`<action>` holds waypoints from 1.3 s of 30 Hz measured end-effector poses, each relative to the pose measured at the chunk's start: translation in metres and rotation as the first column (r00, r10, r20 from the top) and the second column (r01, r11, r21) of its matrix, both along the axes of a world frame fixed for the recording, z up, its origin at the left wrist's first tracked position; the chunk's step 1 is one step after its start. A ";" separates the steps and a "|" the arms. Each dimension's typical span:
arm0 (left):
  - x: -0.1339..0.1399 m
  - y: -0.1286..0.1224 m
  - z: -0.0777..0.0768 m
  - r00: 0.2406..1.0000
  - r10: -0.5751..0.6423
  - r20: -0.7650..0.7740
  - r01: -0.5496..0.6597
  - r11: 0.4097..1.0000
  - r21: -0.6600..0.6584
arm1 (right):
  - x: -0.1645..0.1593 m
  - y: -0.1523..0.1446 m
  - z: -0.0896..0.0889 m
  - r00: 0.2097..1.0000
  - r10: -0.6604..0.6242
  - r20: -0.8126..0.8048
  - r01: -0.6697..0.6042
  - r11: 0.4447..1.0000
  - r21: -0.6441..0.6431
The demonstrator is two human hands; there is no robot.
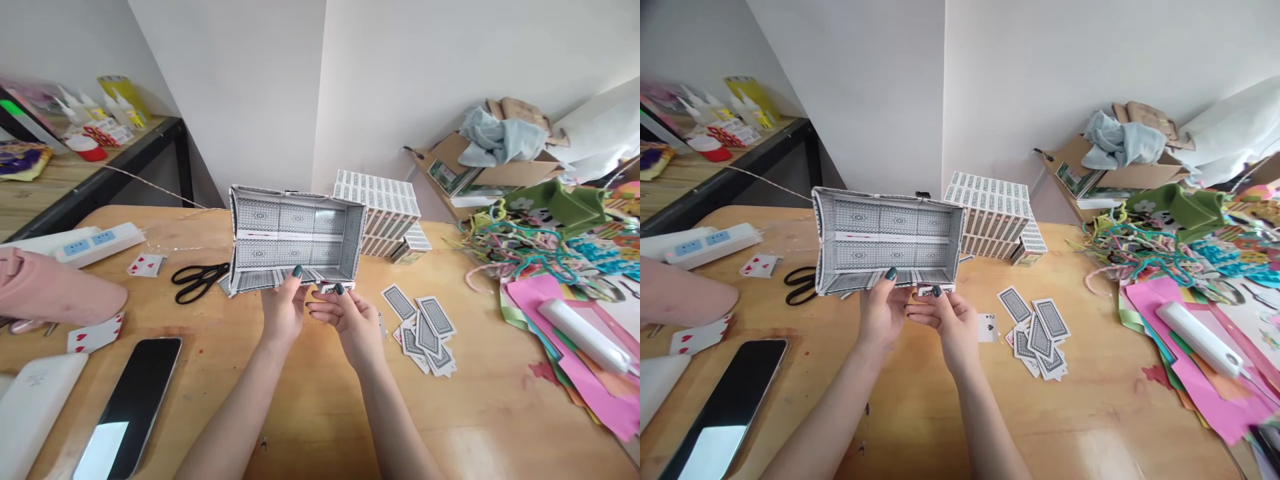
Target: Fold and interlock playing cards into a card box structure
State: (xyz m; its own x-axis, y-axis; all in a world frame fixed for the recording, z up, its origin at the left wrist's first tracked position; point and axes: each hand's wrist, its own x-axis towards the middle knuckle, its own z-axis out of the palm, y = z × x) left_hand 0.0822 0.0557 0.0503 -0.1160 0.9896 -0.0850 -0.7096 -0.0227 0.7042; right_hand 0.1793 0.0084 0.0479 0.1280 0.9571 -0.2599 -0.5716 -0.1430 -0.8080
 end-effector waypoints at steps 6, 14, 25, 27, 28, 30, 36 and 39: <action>-0.003 0.000 -0.006 0.999 0.034 -0.035 -0.034 0.999 -0.004 | -0.003 0.001 0.008 0.995 0.035 -0.090 -0.033 0.999 0.024; -0.005 -0.001 -0.007 0.998 0.045 -0.040 -0.045 0.999 0.001 | -0.004 0.002 0.010 0.987 0.028 -0.160 -0.029 1.000 -0.001; -0.007 0.000 -0.006 0.999 0.011 -0.031 -0.010 1.000 0.028 | -0.008 0.004 0.004 0.977 -0.027 -0.211 0.019 0.999 -0.043; -0.008 0.001 -0.008 0.999 0.028 -0.021 -0.028 0.999 0.033 | -0.010 0.004 0.003 0.978 -0.029 -0.207 0.020 0.999 -0.043; -0.009 0.002 -0.009 0.999 0.036 -0.019 -0.035 0.999 0.030 | -0.011 0.004 0.003 0.978 -0.029 -0.206 0.021 0.999 -0.043; -0.010 0.003 -0.010 0.999 0.047 -0.022 -0.047 0.999 0.016 | -0.013 0.005 0.003 0.978 -0.028 -0.205 0.020 0.999 -0.043; -0.010 0.004 -0.009 0.998 0.056 -0.039 -0.056 0.998 -0.002 | -0.013 0.004 0.005 0.978 -0.011 -0.206 0.003 0.999 -0.038; -0.010 0.004 -0.010 0.998 0.050 -0.037 -0.050 0.999 0.006 | -0.012 0.003 0.006 0.981 -0.019 -0.192 0.009 0.999 -0.051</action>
